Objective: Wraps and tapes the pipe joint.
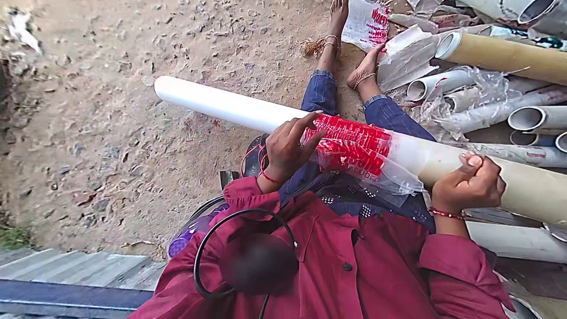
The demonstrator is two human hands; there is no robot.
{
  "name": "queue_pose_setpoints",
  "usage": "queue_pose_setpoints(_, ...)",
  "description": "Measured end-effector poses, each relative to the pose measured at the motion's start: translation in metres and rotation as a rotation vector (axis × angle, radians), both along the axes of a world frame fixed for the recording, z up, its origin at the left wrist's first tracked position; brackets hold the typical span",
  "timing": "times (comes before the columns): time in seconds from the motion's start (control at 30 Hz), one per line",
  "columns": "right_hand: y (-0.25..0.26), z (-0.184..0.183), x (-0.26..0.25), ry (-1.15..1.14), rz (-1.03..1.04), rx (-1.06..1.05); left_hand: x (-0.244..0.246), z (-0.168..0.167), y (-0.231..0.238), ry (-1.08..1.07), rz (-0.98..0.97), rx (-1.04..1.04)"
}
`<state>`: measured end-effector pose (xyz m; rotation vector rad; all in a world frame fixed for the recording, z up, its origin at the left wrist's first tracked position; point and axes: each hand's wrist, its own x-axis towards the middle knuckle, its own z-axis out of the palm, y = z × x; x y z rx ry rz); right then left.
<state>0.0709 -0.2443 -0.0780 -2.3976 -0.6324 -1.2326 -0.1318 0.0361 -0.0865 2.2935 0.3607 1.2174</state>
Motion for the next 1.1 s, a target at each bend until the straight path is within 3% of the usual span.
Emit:
queue_pose_setpoints(0.1,-0.012,-0.004,-0.005,-0.025,0.077,0.036,0.013,0.004,0.020,0.205,0.024,-0.117)
queue_pose_setpoints(0.23,-0.021,-0.009,-0.008,-0.035,0.159,0.078,0.019,-0.037,0.015,0.489,-0.162,-0.160)
queue_pose_setpoints(0.33,-0.022,-0.003,-0.020,-0.022,0.171,0.070,0.005,-0.056,-0.002,0.392,-0.116,-0.172)
queue_pose_setpoints(0.47,-0.012,0.031,-0.044,0.176,0.116,-0.008,-0.018,-0.046,0.007,0.357,-0.165,-0.250)
queue_pose_setpoints(0.6,0.025,0.063,-0.053,0.479,0.401,0.013,-0.025,-0.041,0.021,0.400,-0.209,-0.254)
queue_pose_setpoints(0.7,0.069,0.068,-0.061,0.549,0.635,-0.317,-0.020,-0.043,0.020,0.498,-0.175,-0.342)
queue_pose_setpoints(0.83,0.136,0.064,-0.074,0.537,0.768,-0.757,-0.014,-0.046,0.018,0.474,-0.206,-0.436)
queue_pose_setpoints(0.93,0.171,0.063,-0.077,0.507,0.848,-0.925,-0.020,-0.050,0.012,0.392,-0.171,-0.434)
queue_pose_setpoints(1.1,0.186,0.060,-0.087,0.516,0.888,-1.089,-0.027,-0.058,0.003,0.299,-0.143,-0.428)
